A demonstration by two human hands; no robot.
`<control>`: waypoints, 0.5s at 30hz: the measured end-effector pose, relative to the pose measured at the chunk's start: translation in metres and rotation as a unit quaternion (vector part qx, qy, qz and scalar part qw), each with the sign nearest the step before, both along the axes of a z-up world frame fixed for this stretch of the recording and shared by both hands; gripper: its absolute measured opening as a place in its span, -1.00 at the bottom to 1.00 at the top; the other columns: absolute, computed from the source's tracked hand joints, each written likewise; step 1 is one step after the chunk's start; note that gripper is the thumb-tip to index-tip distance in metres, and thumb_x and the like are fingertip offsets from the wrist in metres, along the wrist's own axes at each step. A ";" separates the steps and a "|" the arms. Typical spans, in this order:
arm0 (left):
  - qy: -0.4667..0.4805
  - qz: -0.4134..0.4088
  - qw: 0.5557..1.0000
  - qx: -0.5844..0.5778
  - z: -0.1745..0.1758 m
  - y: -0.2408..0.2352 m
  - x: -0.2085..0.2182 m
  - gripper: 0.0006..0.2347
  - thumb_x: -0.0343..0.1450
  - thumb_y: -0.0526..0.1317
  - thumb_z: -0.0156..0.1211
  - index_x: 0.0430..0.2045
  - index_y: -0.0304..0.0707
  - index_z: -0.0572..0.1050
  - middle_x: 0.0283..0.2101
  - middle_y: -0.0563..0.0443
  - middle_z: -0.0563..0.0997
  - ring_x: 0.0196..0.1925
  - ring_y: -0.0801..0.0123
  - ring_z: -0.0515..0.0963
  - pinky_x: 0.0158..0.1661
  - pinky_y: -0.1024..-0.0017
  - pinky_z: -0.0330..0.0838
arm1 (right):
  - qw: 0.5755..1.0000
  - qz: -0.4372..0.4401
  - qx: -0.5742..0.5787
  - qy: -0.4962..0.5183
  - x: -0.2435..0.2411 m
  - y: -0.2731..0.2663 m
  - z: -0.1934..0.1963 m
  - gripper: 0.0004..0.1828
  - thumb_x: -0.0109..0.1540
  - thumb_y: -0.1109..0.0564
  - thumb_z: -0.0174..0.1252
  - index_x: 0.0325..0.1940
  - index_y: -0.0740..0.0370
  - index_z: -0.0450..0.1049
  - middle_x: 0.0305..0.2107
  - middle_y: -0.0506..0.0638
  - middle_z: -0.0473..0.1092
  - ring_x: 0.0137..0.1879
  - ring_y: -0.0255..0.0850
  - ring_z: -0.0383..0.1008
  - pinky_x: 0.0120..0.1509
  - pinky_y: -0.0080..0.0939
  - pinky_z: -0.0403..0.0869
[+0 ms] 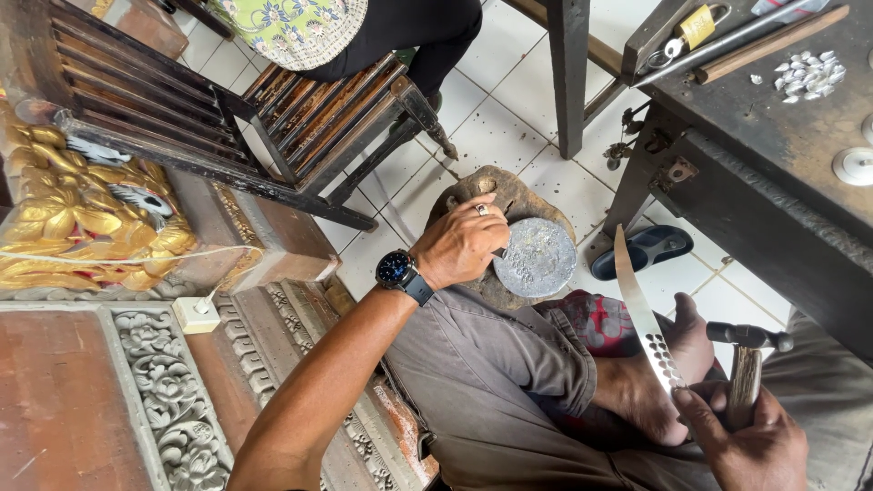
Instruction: The person sits on the floor and uses a hammer and punch to shape a perforated metal strip on an anvil. They repeatedly position the punch and strike it to form indentations along the strip.
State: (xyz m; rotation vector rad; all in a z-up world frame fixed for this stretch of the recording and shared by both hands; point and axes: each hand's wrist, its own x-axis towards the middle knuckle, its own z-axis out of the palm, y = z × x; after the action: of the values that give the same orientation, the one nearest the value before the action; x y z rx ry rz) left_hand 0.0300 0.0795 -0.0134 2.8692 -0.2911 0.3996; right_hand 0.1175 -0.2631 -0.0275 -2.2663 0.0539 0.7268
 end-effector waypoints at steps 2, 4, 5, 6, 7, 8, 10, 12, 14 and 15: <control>-0.028 -0.006 0.999 0.015 0.002 -0.003 0.002 -0.82 0.19 -0.60 -0.16 -0.71 -0.32 0.33 -0.59 -0.11 0.45 -0.45 0.21 0.47 0.04 0.22 0.31 | 0.999 0.023 -0.007 -0.040 0.001 -0.005 -0.012 -0.65 -0.07 0.01 0.36 -0.54 0.24 0.35 -0.62 0.05 0.38 -0.45 -0.20 0.36 -0.30 -0.20 0.33; -0.030 -0.026 0.999 0.012 0.014 -0.006 0.002 -0.82 0.17 -0.60 -0.16 -0.73 -0.33 0.32 -0.63 -0.10 0.43 -0.45 0.18 0.47 0.05 0.19 0.29 | 0.999 0.032 -0.037 -0.024 0.003 0.000 -0.007 -0.64 -0.07 -0.03 0.34 -0.49 0.27 0.38 -0.58 0.11 0.40 -0.41 -0.17 0.37 -0.28 -0.17 0.32; -0.033 -0.047 0.998 0.009 0.018 -0.009 0.006 -0.83 0.15 -0.59 -0.16 -0.75 -0.34 0.31 -0.67 -0.09 0.41 -0.44 0.15 0.47 0.06 0.15 0.27 | 0.997 0.039 -0.067 -0.007 0.004 0.000 -0.003 -0.61 -0.08 -0.06 0.32 -0.45 0.30 0.40 -0.55 0.17 0.41 -0.38 -0.14 0.37 -0.25 -0.14 0.31; -0.037 -0.057 0.998 0.004 0.018 -0.011 0.006 -0.83 0.15 -0.59 -0.16 -0.75 -0.34 0.31 -0.67 -0.09 0.41 -0.44 0.15 0.47 0.06 0.15 0.27 | 0.997 0.028 -0.072 -0.010 0.004 -0.002 -0.007 -0.61 -0.08 -0.06 0.32 -0.45 0.30 0.40 -0.55 0.17 0.41 -0.38 -0.14 0.37 -0.25 -0.14 0.31; -0.016 -0.061 0.997 0.038 0.018 -0.013 0.007 -0.84 0.15 -0.59 -0.16 -0.72 -0.34 0.30 -0.70 -0.06 0.36 -0.49 0.16 0.43 0.10 0.15 0.22 | 0.997 0.042 -0.057 -0.015 0.004 -0.003 -0.011 -0.62 -0.08 -0.06 0.31 -0.49 0.26 0.37 -0.60 0.13 0.39 -0.42 -0.15 0.35 -0.27 -0.15 0.30; 0.005 -0.065 0.995 0.072 0.018 -0.014 0.009 -0.85 0.16 -0.59 -0.16 -0.69 -0.34 0.30 -0.72 -0.04 0.31 -0.55 0.18 0.39 0.15 0.15 0.17 | 0.997 0.056 -0.042 -0.021 0.004 -0.004 -0.015 -0.63 -0.08 -0.07 0.31 -0.52 0.23 0.34 -0.66 0.09 0.38 -0.46 -0.17 0.34 -0.29 -0.17 0.30; -0.007 -0.059 0.996 0.069 0.018 -0.016 0.011 -0.85 0.16 -0.59 -0.12 -0.70 -0.34 0.30 -0.70 -0.06 0.34 -0.52 0.18 0.42 0.12 0.14 0.20 | 0.998 0.049 -0.016 -0.026 0.002 -0.003 -0.017 -0.66 -0.09 -0.03 0.31 -0.56 0.21 0.34 -0.69 0.04 0.36 -0.50 -0.19 0.32 -0.33 -0.19 0.30; -0.017 -0.047 0.997 0.066 0.019 -0.016 0.015 -0.85 0.17 -0.59 -0.08 -0.71 -0.33 0.30 -0.69 -0.07 0.37 -0.50 0.19 0.44 0.10 0.12 0.24 | 0.998 0.049 0.011 -0.032 0.003 -0.002 -0.014 -0.69 -0.09 0.00 0.32 -0.59 0.19 0.33 -0.72 -0.01 0.33 -0.53 -0.21 0.30 -0.36 -0.20 0.29; -0.040 0.024 0.998 0.051 0.018 -0.014 0.021 -0.90 0.19 -0.42 0.08 -0.65 -0.21 0.32 -0.55 -0.03 0.48 -0.39 0.25 0.48 0.05 0.10 0.27 | 0.997 0.038 0.073 0.010 0.001 0.001 -0.009 -0.74 -0.08 0.09 0.33 -0.62 0.17 0.34 -0.74 -0.07 0.32 -0.56 -0.28 0.27 -0.40 -0.27 0.31; -0.038 0.017 0.998 0.047 0.028 -0.020 0.032 -0.90 0.19 -0.42 0.08 -0.65 -0.21 0.32 -0.55 -0.03 0.48 -0.39 0.25 0.48 0.05 0.10 0.27 | 0.997 0.031 0.069 0.012 0.000 0.000 -0.008 -0.74 -0.08 0.09 0.33 -0.62 0.17 0.34 -0.74 -0.07 0.32 -0.56 -0.28 0.27 -0.40 -0.27 0.31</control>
State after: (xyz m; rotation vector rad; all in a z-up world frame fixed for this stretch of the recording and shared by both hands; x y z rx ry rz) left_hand 0.0618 0.0599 0.0143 2.9590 -0.2812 0.5141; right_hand 0.1174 -0.2627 -0.0352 -2.1354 -0.0537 0.7652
